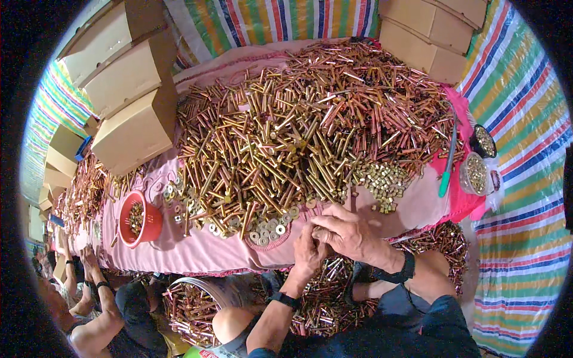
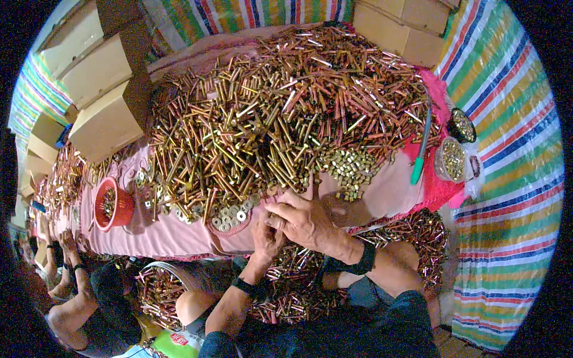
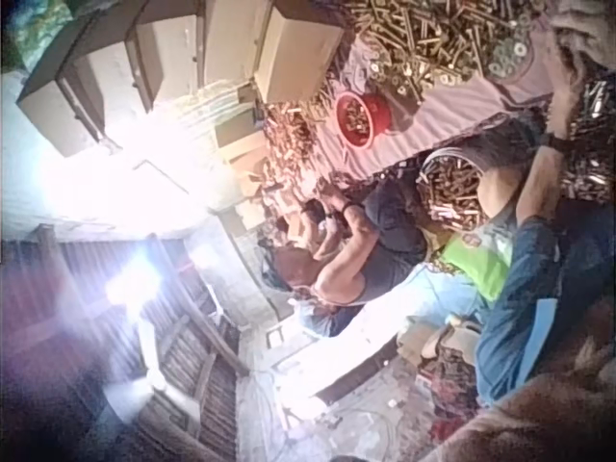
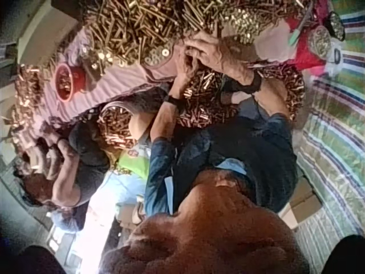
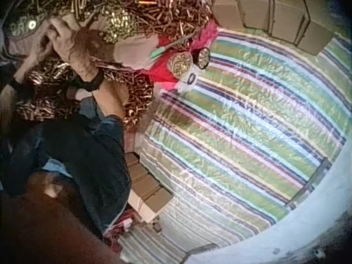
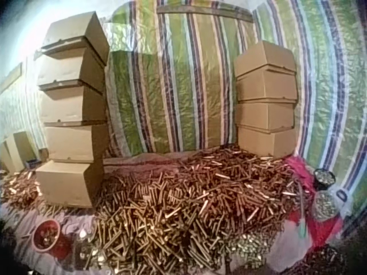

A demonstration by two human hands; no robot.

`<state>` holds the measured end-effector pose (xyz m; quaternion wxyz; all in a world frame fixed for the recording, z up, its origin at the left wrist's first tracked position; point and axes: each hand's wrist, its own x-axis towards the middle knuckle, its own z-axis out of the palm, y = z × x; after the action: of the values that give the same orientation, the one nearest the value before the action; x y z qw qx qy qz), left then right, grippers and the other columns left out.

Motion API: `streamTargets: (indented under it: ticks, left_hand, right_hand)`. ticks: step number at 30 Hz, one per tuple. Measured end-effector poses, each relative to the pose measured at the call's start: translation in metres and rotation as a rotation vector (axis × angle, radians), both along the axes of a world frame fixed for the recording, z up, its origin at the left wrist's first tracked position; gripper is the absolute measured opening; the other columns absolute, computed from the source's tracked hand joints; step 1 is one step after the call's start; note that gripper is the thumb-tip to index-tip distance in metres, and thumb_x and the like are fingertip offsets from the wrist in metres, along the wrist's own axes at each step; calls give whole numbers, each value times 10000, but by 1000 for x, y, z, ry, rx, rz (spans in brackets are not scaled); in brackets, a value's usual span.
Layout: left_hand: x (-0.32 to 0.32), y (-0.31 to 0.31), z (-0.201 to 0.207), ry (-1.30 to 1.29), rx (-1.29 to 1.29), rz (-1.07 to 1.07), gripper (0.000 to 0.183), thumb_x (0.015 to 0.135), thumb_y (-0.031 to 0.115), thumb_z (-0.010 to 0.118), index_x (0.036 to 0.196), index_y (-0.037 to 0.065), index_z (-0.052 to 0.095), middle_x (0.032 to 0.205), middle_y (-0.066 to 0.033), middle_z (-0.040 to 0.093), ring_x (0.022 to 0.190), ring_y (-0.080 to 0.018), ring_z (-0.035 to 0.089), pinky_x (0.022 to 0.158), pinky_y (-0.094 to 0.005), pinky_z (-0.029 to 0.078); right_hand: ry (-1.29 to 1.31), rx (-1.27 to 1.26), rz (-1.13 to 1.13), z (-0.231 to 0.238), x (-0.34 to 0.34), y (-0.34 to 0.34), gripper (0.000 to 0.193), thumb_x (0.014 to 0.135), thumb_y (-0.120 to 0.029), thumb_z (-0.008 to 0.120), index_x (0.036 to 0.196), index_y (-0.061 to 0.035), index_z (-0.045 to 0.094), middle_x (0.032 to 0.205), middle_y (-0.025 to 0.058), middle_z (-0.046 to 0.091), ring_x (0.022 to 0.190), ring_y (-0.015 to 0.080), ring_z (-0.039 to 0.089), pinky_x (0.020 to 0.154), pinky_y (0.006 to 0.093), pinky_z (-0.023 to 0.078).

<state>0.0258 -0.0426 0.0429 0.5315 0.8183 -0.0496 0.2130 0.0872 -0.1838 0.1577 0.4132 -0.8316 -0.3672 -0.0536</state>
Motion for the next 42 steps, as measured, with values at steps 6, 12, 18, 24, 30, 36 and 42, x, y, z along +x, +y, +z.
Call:
streamTargets:
  ticks: [6, 12, 18, 24, 30, 36, 42]
  left_hand:
    - [0, -6, 11, 13, -67, 140, 287, 976, 175, 644, 1221, 51, 557, 902, -182, 668, 769, -316, 696, 680, -383, 551]
    - [-5, 0, 12, 113, -197, 131, 163, 1002, 95, 571, 1137, 4, 574, 857, -99, 616, 771, -194, 595, 724, -308, 504]
    - [-1, -3, 4, -36, -42, 78, 124, 995, 105, 579, 1090, 27, 566, 876, -160, 649, 729, -314, 637, 652, -380, 514]
    - [-3, 3, 9, -9, -39, 81, 120, 983, 94, 594, 1081, 32, 563, 903, -185, 668, 743, -368, 665, 638, -406, 518]
    - [-2, 0, 12, 55, -62, 86, 141, 976, 95, 612, 1097, 39, 567, 881, -185, 672, 713, -367, 665, 621, -415, 516]
    - [-1, 0, 6, 31, -55, 157, 145, 982, 110, 603, 1099, 37, 558, 849, -197, 666, 714, -394, 661, 605, -440, 512]
    - [0, -4, 5, 53, -114, 122, 75, 1006, 89, 540, 1049, 35, 570, 850, -165, 654, 733, -270, 662, 666, -371, 523]
  right_hand:
    - [121, -91, -172, -14, 21, -7, 221, 913, -239, 693, 1043, -60, 708, 893, 142, 658, 799, 327, 658, 686, 417, 510]
    - [77, -164, -188, -39, 43, -10, 156, 886, -142, 697, 994, -30, 711, 876, 152, 653, 787, 327, 644, 690, 422, 502]
    - [86, -129, -79, -58, 51, 13, 204, 906, -133, 680, 1096, -61, 699, 864, 158, 598, 764, 340, 636, 663, 418, 511]
    - [-192, -326, -99, -52, 52, 37, 49, 861, -94, 612, 910, -93, 616, 850, 144, 531, 736, 400, 578, 627, 536, 423]
    - [-222, -415, -36, -67, 61, 33, 70, 850, -130, 632, 888, -78, 605, 837, 151, 563, 746, 395, 594, 621, 508, 462]
    - [282, -205, -163, -47, 55, 25, 171, 822, -118, 692, 924, -4, 614, 805, 94, 661, 655, 208, 651, 580, 370, 520]
    - [957, 327, 62, -29, 42, 3, 306, 957, -129, 634, 1213, 37, 605, 896, 80, 699, 717, 127, 666, 624, 275, 548]
